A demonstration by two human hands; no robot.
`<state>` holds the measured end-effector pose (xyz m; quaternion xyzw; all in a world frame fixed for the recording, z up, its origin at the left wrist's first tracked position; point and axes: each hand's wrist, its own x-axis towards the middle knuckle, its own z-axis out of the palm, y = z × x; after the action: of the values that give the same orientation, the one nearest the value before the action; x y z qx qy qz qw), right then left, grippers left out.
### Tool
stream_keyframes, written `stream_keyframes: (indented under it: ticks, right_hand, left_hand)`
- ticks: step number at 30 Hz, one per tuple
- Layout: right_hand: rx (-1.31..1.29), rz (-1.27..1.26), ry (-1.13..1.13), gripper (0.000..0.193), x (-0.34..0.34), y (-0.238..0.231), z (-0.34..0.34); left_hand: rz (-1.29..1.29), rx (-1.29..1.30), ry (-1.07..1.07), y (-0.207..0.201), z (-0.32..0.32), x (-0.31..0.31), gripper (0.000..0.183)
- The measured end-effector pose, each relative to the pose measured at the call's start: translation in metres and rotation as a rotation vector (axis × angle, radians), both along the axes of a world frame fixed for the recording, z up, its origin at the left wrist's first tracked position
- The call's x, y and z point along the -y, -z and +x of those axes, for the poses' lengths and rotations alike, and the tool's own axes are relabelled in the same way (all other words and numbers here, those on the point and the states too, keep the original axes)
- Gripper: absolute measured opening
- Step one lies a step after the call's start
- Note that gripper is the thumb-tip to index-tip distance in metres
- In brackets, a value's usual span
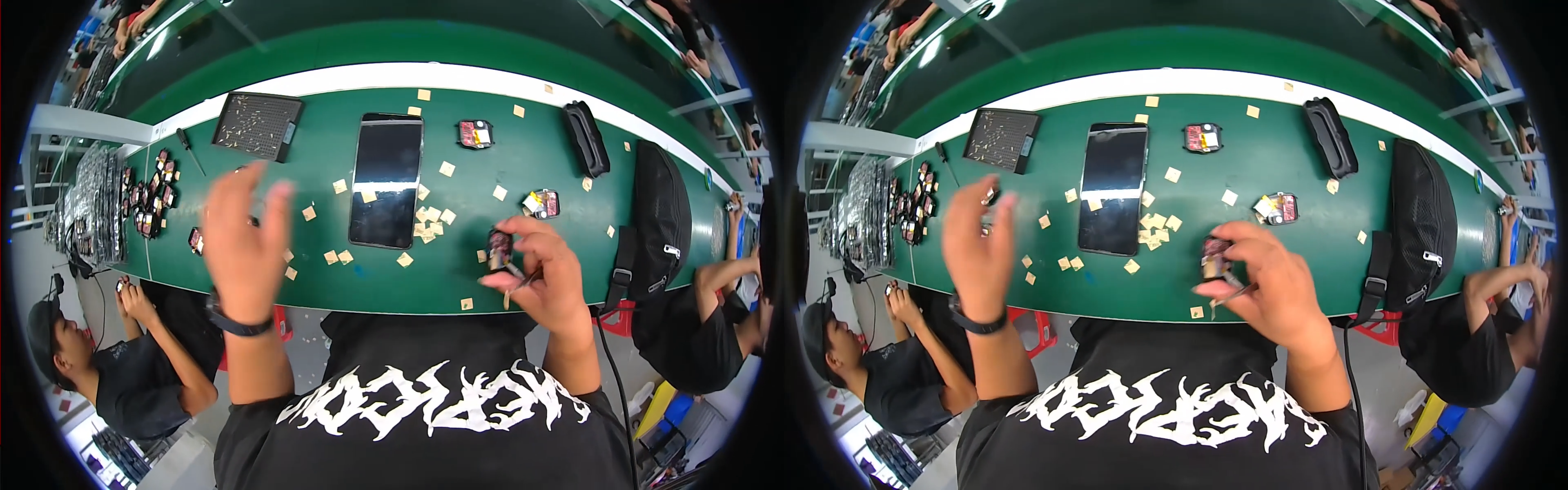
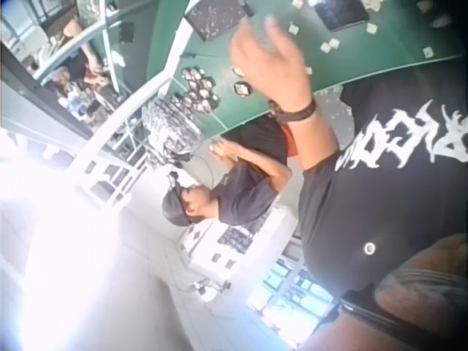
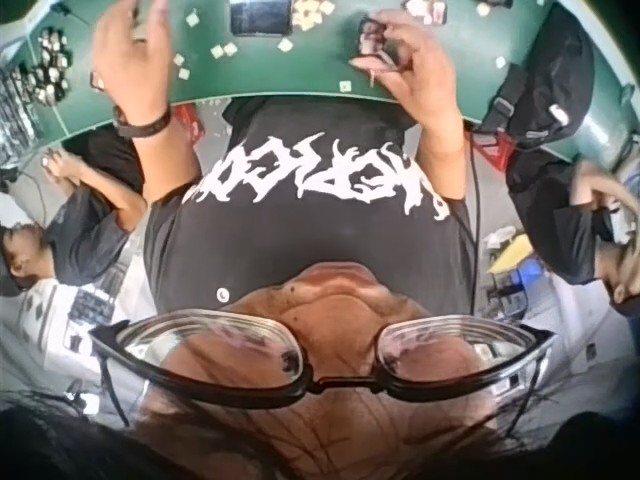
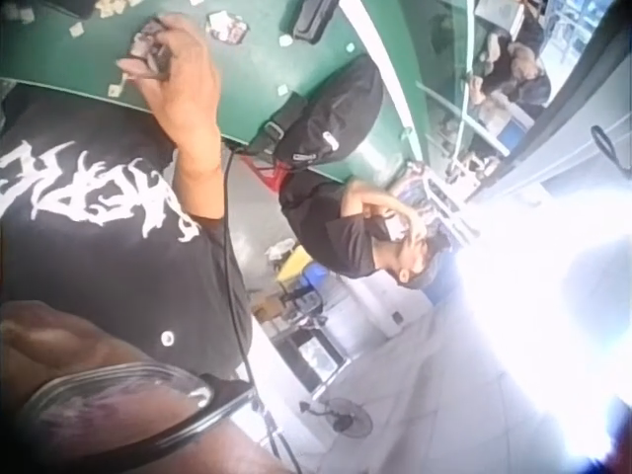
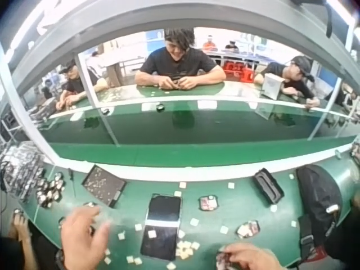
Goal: Assembling small electronic modules at a factory workstation.
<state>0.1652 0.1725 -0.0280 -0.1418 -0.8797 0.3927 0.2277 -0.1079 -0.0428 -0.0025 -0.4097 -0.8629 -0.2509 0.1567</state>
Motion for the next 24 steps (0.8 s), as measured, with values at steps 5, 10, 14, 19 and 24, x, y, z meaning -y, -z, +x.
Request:
stream_keyframes:
  ticks: [5, 10, 14, 19, 24]
  right_hand:
    - [-0.162, -0.105, -0.376, 0.068, 0.011, -0.013, -0.009]
    - [-0.133, -0.129, -0.15, 0.037, 0.013, -0.027, -0.006]
    - [0.0, -0.808, 0.275, 0.018, 0.023, -0.02, 0.019]
    - [0.112, -1.393, 0.297, 0.033, 0.033, -0.023, 0.023]
    - [0.193, -1.697, 0.193, 0.042, 0.036, -0.025, 0.017]
  left_hand:
    - [0.155, 1.816, 0.621, -0.005, 0.079, -0.045, 0.05]
    - [0.089, 1.996, 0.692, 0.005, 0.078, -0.051, 0.037]
    - [0.309, 1.961, 0.554, 0.008, 0.085, -0.047, 0.034]
    - [0.389, 1.839, 0.516, 0.012, 0.095, -0.051, 0.03]
    - [0.444, 1.761, 0.392, 0.016, 0.107, -0.052, 0.023]
